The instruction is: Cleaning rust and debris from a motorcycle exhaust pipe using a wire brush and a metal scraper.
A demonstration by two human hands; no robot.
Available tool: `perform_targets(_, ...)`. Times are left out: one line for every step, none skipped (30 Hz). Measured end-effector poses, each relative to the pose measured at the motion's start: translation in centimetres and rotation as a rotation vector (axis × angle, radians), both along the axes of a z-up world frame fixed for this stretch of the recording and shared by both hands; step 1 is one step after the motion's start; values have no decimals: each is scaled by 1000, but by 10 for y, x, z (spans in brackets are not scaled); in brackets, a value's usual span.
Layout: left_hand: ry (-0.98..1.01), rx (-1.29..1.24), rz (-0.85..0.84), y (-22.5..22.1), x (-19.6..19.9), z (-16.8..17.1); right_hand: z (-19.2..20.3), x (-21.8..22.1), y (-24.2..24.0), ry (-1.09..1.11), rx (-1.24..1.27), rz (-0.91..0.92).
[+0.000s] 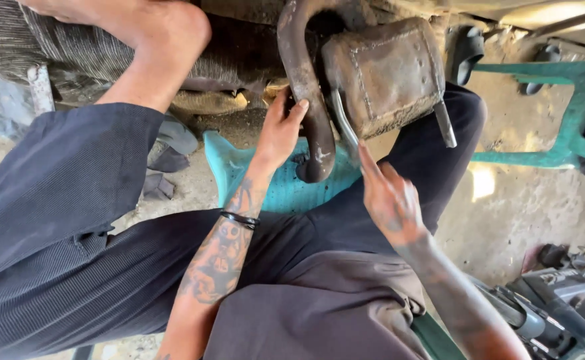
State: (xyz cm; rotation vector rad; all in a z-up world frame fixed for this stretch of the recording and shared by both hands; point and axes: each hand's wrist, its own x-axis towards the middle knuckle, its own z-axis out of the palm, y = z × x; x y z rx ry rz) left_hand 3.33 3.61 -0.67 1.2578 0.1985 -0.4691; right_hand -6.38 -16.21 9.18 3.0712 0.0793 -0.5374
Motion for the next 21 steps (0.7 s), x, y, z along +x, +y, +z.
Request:
perform_targets(5, 1, -11, 1, -2, -3, -7, 21, 15, 5, 1, -11)
perform_targets(-1, -21, 6, 2, -4, -7, -14, 41, 30, -24, 137, -86)
perform_targets(-11, -42, 26, 2, -3, -10, -21, 65, 43, -59, 273, -158)
perform_targets(-9, -41, 20, -1, -3, -8, -32, 70, 37, -59, 274, -164)
perform_targets(-7, -47, 40, -1, -3, -5, -45, 79, 32, -100, 226, -80)
perform_targets(-4, -53, 60, -1, -1, -4, -58, 88, 29, -142, 179, 4)
perform_targets(2, -53, 50, 0, -1, -8, -47, 69, 25, -136, 178, -7)
perform_targets(-8, -64, 63, 1, -1, -13, -38, 52, 21, -56, 153, -18)
perform_targets(-24, -75, 93, 1, 3, -18, -28, 40, 17, 21, 127, -12)
perform_targets(-23, -77, 100, 1, 6, -23, -20, 19, 8, 22, 125, -5)
perform_targets(-8, -92, 100, 0, 4, -28, -11, -3, -3, -45, 36, 58)
perform_targets(7, -108, 100, -1, 2, -33, -1, -26, -14, -113, -51, 123)
perform_targets(8, -109, 110, 1, 1, -33, -4, -12, -8, -110, -51, 132)
perform_targets(29, -99, 77, 1, 0, -31, -5, 1, -2, -109, -45, 135)
perform_targets(43, -89, 26, 2, 1, -29, -7, 11, 5, -113, -39, 119)
perform_targets(40, -89, 17, 1, 8, -29, -18, 44, 17, -117, -40, 110)
perform_targets(61, -77, 32, -1, 7, -28, -27, 71, 28, -62, 74, 99)
perform_targets(83, -65, 46, -1, 5, -27, -38, 98, 39, -8, 188, 87)
perform_targets(84, -59, 59, -1, 5, -27, -40, 96, 37, -6, 195, 99)
perform_targets(65, -62, 69, 0, 6, -28, -42, 94, 36, -36, 207, 99)
perform_targets(53, -76, 62, -3, 6, -28, -43, 89, 33, -62, 208, 81)
